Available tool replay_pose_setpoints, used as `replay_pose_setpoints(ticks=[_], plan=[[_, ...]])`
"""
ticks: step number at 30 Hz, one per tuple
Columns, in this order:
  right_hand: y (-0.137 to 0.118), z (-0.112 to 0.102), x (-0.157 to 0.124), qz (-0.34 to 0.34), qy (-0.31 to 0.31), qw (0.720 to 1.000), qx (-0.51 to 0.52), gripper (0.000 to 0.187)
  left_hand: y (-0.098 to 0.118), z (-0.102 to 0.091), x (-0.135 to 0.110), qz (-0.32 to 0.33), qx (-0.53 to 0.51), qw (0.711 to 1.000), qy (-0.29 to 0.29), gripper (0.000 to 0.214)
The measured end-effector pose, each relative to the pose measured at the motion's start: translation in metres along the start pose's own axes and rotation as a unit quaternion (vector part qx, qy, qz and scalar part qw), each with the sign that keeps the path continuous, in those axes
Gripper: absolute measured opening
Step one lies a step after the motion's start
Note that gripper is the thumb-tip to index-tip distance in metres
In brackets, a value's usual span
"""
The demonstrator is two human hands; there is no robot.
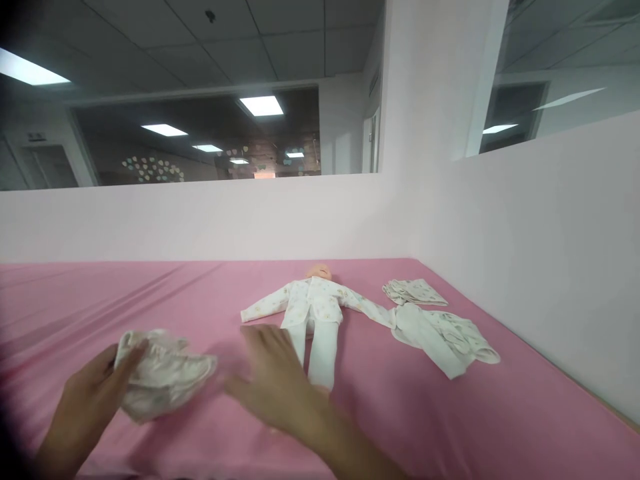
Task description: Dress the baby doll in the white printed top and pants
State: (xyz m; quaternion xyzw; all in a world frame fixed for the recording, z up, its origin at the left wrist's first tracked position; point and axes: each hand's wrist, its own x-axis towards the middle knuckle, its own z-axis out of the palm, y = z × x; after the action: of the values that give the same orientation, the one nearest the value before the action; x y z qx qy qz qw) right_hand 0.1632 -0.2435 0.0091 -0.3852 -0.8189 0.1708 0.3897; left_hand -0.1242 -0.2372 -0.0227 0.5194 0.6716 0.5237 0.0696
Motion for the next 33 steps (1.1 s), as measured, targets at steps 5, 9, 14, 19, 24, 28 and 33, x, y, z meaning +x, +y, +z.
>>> replay_pose_setpoints(ticks=[5,9,14,19,24,28,33], plan=[[-0.030,0.004,0.007,0.029,-0.032,0.999,-0.008,0.018,0.062,0.025,-0.020,-0.107,-0.232,0.959,-0.122,0.053],[-0.022,-0.021,0.010,0.080,0.036,0.986,0.140,0.013,0.080,0.039,-0.028,-0.088,-0.302,0.935,-0.166,0.069],[-0.026,-0.065,0.007,0.108,0.096,0.964,0.221,0.010,0.087,0.055,-0.040,-0.002,-0.303,0.912,-0.276,0.073],[-0.026,-0.082,0.000,0.143,0.137,0.966,0.164,0.015,0.096,0.066,-0.055,0.063,-0.295,0.839,-0.453,0.050],[-0.024,-0.085,-0.013,0.132,0.127,0.983,0.010,0.019,0.109,0.065,-0.044,0.040,-0.335,0.900,-0.277,0.030],[-0.037,-0.076,-0.019,0.041,0.166,0.977,-0.129,0.043,0.131,0.057,-0.030,0.039,-0.320,0.925,-0.203,0.025],[-0.058,-0.060,-0.022,-0.085,0.119,0.973,-0.179,0.017,0.165,0.048,-0.031,0.098,-0.265,0.934,-0.216,0.032]])
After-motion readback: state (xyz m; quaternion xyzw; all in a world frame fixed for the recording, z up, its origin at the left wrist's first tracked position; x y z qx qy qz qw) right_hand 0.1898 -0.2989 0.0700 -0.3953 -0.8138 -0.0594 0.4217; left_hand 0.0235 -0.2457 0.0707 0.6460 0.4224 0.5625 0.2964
